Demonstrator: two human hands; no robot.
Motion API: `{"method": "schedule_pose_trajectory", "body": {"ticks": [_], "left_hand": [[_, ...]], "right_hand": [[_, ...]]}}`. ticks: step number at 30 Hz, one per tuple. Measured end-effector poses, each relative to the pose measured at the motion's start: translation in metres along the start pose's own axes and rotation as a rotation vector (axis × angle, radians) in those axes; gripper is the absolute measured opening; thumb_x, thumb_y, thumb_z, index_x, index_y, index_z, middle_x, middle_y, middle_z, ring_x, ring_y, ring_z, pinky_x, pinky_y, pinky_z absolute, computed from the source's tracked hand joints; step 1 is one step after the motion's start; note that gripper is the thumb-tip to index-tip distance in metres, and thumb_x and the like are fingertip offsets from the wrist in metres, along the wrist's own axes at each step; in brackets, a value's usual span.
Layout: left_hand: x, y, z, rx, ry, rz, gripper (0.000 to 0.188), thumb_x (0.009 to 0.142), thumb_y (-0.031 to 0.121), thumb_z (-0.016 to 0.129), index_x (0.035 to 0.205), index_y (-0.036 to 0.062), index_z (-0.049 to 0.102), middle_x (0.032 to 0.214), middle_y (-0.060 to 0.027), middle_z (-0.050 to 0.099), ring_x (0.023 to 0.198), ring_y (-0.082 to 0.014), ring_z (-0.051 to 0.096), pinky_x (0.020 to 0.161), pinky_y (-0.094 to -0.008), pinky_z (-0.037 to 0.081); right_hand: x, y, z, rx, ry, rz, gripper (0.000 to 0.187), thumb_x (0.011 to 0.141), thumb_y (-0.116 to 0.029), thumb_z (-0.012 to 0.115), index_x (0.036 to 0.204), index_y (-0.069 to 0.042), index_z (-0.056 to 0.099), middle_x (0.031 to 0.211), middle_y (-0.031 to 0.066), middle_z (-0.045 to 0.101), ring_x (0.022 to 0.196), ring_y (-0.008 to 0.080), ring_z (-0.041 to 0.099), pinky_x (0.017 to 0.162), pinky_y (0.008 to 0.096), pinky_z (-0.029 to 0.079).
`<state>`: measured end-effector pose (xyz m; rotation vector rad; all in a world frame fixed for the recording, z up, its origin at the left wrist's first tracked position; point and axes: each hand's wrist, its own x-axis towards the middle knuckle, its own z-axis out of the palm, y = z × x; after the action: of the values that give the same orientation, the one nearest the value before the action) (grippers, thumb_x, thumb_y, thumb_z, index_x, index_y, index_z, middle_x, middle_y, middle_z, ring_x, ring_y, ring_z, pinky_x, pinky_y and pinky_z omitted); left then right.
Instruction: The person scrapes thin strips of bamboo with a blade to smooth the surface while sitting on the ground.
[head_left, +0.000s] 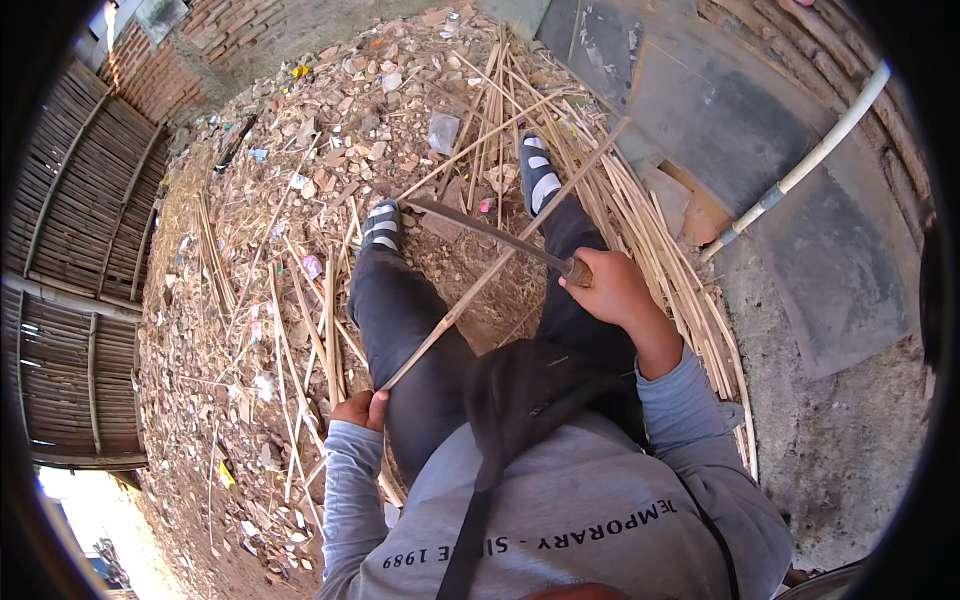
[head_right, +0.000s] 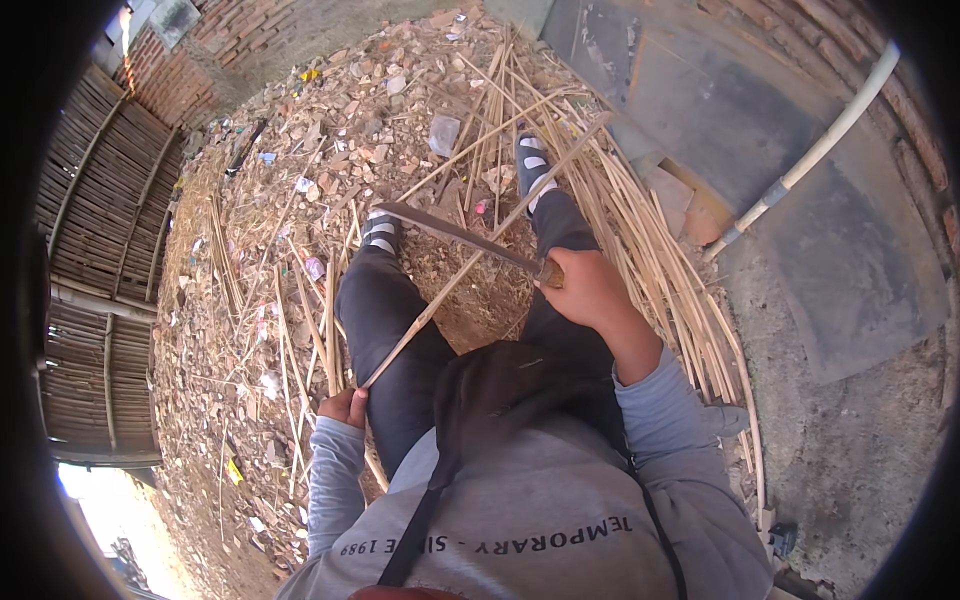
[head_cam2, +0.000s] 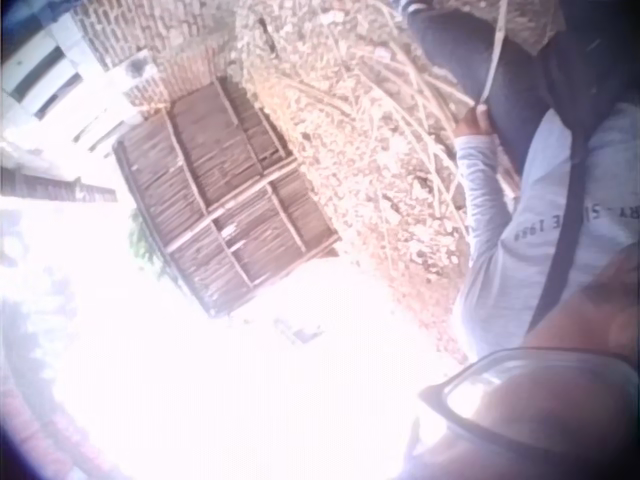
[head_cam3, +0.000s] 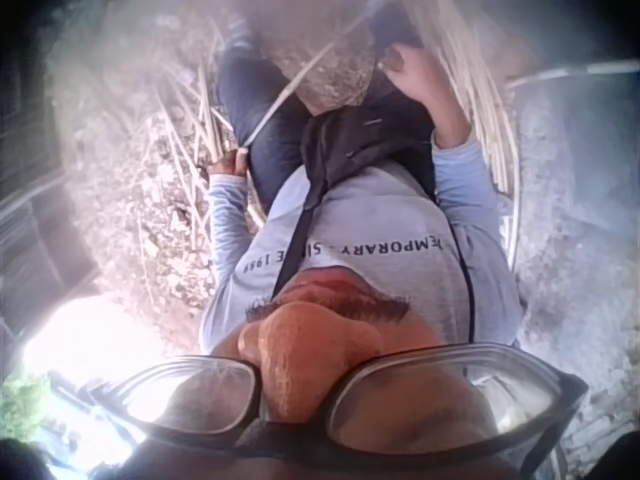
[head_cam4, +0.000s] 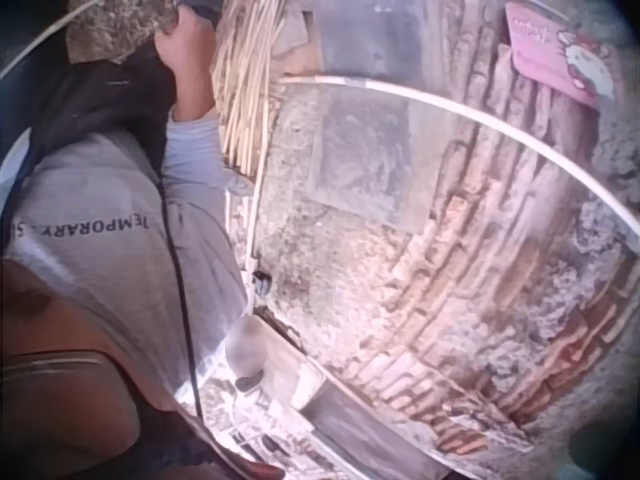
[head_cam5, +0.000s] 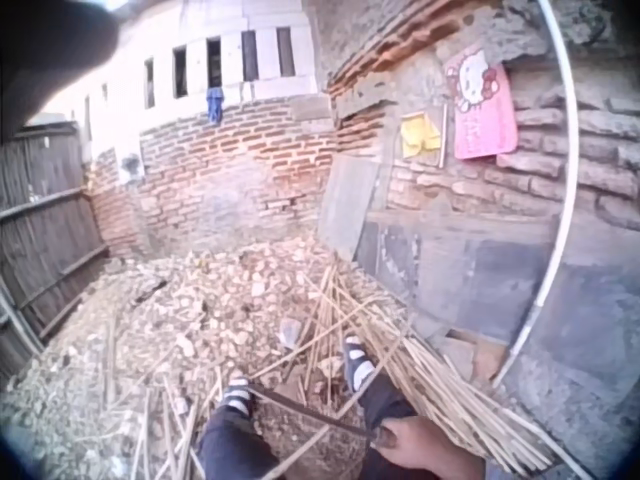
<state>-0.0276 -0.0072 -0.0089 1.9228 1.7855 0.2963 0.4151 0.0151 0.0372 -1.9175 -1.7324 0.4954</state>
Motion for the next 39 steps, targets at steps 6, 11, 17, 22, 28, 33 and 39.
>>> {"method": "schedule_pose_trajectory", "body": {"ticks": [6,11,17,22,28,33,39], "left_hand": [[-0.003,0.007,0.001,-0.057,0.047,0.002,0.067,0.097,0.064,0.053,0.077,0.0007,0.065,0.062,-0.0212,0.059,0.061,-0.0398,0.061,0.061,-0.0469,0.047],[-0.001,0.004,0.000,-0.007,0.012,0.001,0.071,0.097,0.066,0.050,0.077,-0.0001,0.065,0.063,-0.0223,0.060,0.064,-0.0424,0.064,0.062,-0.0483,0.048],[0.001,-0.008,0.008,-0.016,0.075,0.035,0.063,0.095,0.061,0.058,0.073,0.0025,0.063,0.059,-0.0194,0.057,0.056,-0.0382,0.059,0.057,-0.0462,0.047],[0.000,-0.007,0.009,-0.051,0.065,0.007,0.062,0.095,0.061,0.059,0.073,0.0025,0.063,0.060,-0.0212,0.058,0.058,-0.0398,0.061,0.058,-0.0468,0.047],[0.000,-0.003,0.006,-0.033,0.063,0.016,0.063,0.095,0.061,0.058,0.073,0.0025,0.062,0.060,-0.0208,0.057,0.057,-0.0393,0.059,0.057,-0.0467,0.047],[0.000,-0.002,0.003,-0.026,0.040,0.032,0.066,0.097,0.063,0.055,0.075,0.0006,0.063,0.060,-0.0201,0.058,0.059,-0.0386,0.062,0.059,-0.0463,0.046],[0.000,-0.004,0.007,-0.045,0.076,0.041,0.064,0.095,0.062,0.058,0.073,0.0022,0.062,0.059,-0.0202,0.056,0.056,-0.0393,0.057,0.056,-0.0462,0.046]], "right_hand": [[0.004,0.016,0.010,0.083,0.158,0.042,0.031,0.081,-0.027,0.078,0.098,-0.003,0.068,0.079,0.0220,0.067,0.079,0.0436,0.066,0.069,0.0494,0.051],[-0.004,0.005,0.006,0.099,0.052,0.029,0.031,0.081,-0.027,0.078,0.097,-0.003,0.068,0.080,0.0224,0.067,0.080,0.0435,0.066,0.069,0.0485,0.051],[-0.003,0.003,0.001,0.070,-0.050,-0.031,0.026,0.081,-0.026,0.077,0.092,-0.004,0.069,0.078,0.0208,0.067,0.079,0.0431,0.066,0.068,0.0483,0.050],[0.002,0.007,-0.004,0.042,0.024,0.036,0.027,0.081,-0.026,0.078,0.092,-0.004,0.068,0.078,0.0198,0.067,0.078,0.0427,0.065,0.068,0.0478,0.051],[-0.003,0.020,0.008,0.132,0.137,-0.006,0.029,0.081,-0.027,0.078,0.094,-0.003,0.068,0.078,0.0206,0.066,0.076,0.0427,0.065,0.067,0.0480,0.050],[-0.006,0.013,0.009,0.128,0.005,-0.023,0.030,0.081,-0.026,0.079,0.092,-0.002,0.066,0.075,0.0203,0.064,0.073,0.0416,0.064,0.065,0.0468,0.049],[-0.005,0.015,0.013,0.131,0.032,-0.084,0.029,0.080,-0.024,0.080,0.087,-0.001,0.064,0.070,0.0184,0.061,0.066,0.0396,0.061,0.061,0.0450,0.046]]}}
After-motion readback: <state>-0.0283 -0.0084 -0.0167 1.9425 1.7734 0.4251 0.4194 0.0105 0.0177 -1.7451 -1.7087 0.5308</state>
